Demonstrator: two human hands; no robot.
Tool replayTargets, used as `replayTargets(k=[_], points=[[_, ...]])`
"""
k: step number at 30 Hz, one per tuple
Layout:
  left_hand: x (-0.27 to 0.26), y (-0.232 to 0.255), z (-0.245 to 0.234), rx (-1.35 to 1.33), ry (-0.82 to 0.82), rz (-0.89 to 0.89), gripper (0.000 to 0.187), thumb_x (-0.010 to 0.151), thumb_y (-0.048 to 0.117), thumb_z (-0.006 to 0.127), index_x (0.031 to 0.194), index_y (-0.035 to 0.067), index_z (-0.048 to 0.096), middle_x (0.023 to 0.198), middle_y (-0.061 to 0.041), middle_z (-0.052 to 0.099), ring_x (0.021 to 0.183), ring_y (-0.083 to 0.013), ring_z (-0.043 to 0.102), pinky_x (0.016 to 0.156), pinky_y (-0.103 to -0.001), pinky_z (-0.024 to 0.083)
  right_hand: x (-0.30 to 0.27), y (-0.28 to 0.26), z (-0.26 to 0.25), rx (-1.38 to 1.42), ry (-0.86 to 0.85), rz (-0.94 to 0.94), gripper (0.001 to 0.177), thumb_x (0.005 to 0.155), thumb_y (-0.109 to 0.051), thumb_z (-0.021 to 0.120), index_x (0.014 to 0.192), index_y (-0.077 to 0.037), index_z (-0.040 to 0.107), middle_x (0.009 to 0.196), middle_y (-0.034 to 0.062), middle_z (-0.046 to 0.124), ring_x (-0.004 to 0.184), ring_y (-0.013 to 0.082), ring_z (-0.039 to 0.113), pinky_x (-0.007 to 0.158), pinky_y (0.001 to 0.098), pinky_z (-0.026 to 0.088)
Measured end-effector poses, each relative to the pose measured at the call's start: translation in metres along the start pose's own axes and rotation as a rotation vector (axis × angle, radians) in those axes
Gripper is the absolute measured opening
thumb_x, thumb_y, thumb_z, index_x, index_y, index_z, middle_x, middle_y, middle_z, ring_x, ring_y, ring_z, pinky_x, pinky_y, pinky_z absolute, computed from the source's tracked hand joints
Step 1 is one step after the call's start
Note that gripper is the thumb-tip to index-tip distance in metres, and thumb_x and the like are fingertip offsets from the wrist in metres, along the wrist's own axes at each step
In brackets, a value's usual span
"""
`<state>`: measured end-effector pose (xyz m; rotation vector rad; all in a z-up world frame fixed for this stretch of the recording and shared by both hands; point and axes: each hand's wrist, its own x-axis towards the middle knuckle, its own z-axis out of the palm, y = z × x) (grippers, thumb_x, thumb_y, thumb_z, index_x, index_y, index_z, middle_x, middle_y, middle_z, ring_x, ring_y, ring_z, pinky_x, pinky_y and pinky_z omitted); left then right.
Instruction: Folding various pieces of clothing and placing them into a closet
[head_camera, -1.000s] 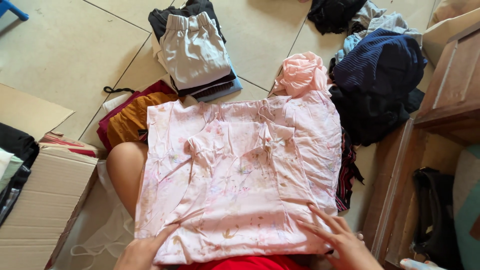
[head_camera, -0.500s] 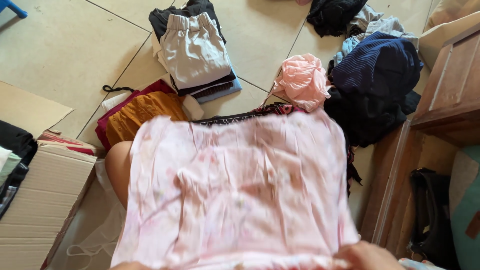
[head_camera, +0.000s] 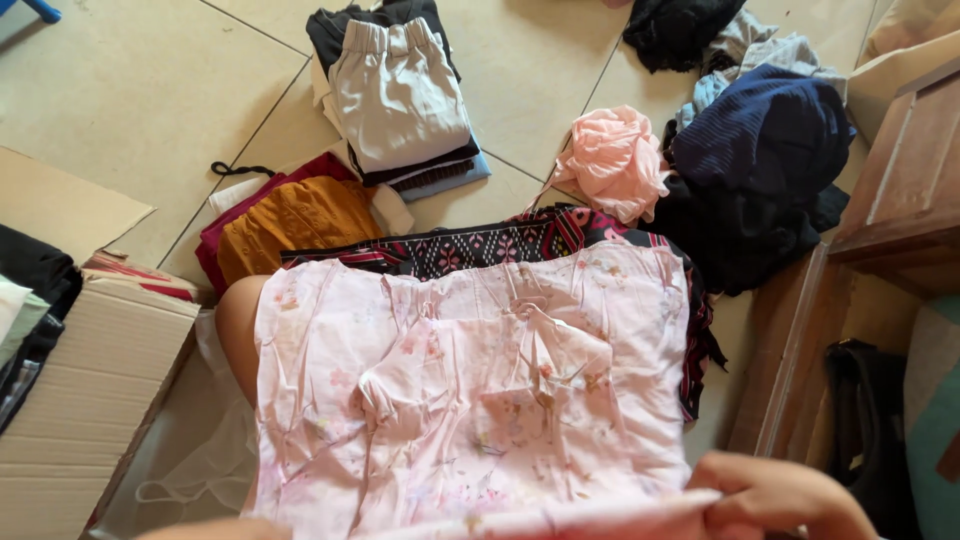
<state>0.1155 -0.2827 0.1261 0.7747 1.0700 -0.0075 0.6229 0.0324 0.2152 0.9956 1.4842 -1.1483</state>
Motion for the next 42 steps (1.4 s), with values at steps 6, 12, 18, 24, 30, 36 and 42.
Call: replayTargets(k=[6, 12, 18, 24, 30, 36, 42], points=[[-0.018, 0.017, -0.057, -0.175, 0.048, 0.184, 0.069, 0.069, 0.021, 0.072, 0.138, 0.016, 0.066, 0.11, 0.002, 0.071, 0.089, -0.0074, 0.064, 0.081, -0.018, 0.046, 0.038, 0.072, -0.057, 0.426, 0.098, -0.657, 0.054, 0.089, -0.037, 0.07, 0.131, -0.003, 0.072, 0.103, 0.0003, 0.075, 0.081, 0.0101, 0.066, 0.066, 0.0224, 0.051], [0.068, 0.006, -0.157, -0.812, 0.431, 0.649, 0.069, 0.082, 0.062, 0.067, 0.113, 0.002, 0.077, 0.107, -0.017, 0.079, 0.092, -0.0284, 0.072, 0.088, -0.041, 0.053, 0.148, 0.08, -0.144, 0.94, 0.702, -0.74, 0.054, 0.085, -0.03, 0.071, 0.127, 0.005, 0.07, 0.116, 0.012, 0.072, 0.1, 0.0181, 0.062, 0.084, 0.033, 0.049], [0.066, 0.074, -0.117, -1.203, 0.649, 0.456, 0.08, 0.087, 0.089, 0.053, 0.111, 0.015, 0.069, 0.101, -0.015, 0.072, 0.088, -0.026, 0.069, 0.085, -0.043, 0.056, 0.21, 0.034, -0.173, 1.253, 0.51, -0.566, 0.042, 0.098, -0.039, 0.065, 0.13, -0.012, 0.067, 0.109, 0.0211, 0.075, 0.083, 0.0338, 0.074, 0.063, 0.0487, 0.059], [0.074, 0.018, -0.087, -1.025, 0.609, 0.207, 0.053, 0.083, -0.004, 0.062, 0.133, -0.02, 0.063, 0.131, -0.036, 0.072, 0.112, -0.0427, 0.067, 0.101, -0.052, 0.05, 0.083, -0.043, -0.087, 0.81, 0.868, -0.322, 0.092, 0.077, -0.041, 0.066, 0.159, -0.019, 0.032, 0.17, 0.0025, 0.03, 0.154, 0.0182, 0.033, 0.123, 0.0379, 0.029], [0.101, -0.071, -0.051, -0.42, 1.088, 0.291, 0.044, 0.093, 0.025, 0.063, 0.123, -0.003, 0.078, 0.126, -0.009, 0.079, 0.113, -0.0133, 0.069, 0.104, -0.028, 0.051, 0.107, -0.021, -0.019, 0.564, 0.971, -0.152, 0.053, 0.095, -0.032, 0.059, 0.148, -0.031, 0.057, 0.114, 0.0134, 0.08, 0.051, 0.0165, 0.057, 0.051, 0.0307, 0.062], [0.085, -0.167, -0.042, -0.115, 1.354, 0.001, 0.039, 0.094, 0.036, 0.062, 0.114, 0.011, 0.084, 0.098, -0.006, 0.087, 0.093, -0.0124, 0.073, 0.082, -0.031, 0.053, 0.089, 0.027, -0.004, 0.4, 0.956, -0.376, 0.042, 0.092, -0.018, 0.067, 0.133, -0.018, 0.075, 0.132, -0.0041, 0.078, 0.118, 0.0046, 0.068, 0.104, 0.0211, 0.046], [0.102, -0.263, -0.047, -0.648, 0.757, -0.111, 0.041, 0.085, 0.005, 0.084, 0.123, -0.01, 0.086, 0.106, -0.019, 0.09, 0.094, -0.023, 0.073, 0.089, -0.031, 0.054, 0.069, 0.031, -0.009, 0.269, 0.72, -0.093, 0.037, 0.084, -0.036, 0.077, 0.12, -0.033, 0.085, 0.116, -0.0198, 0.091, 0.106, -0.0093, 0.066, 0.091, 0.0165, 0.054]])
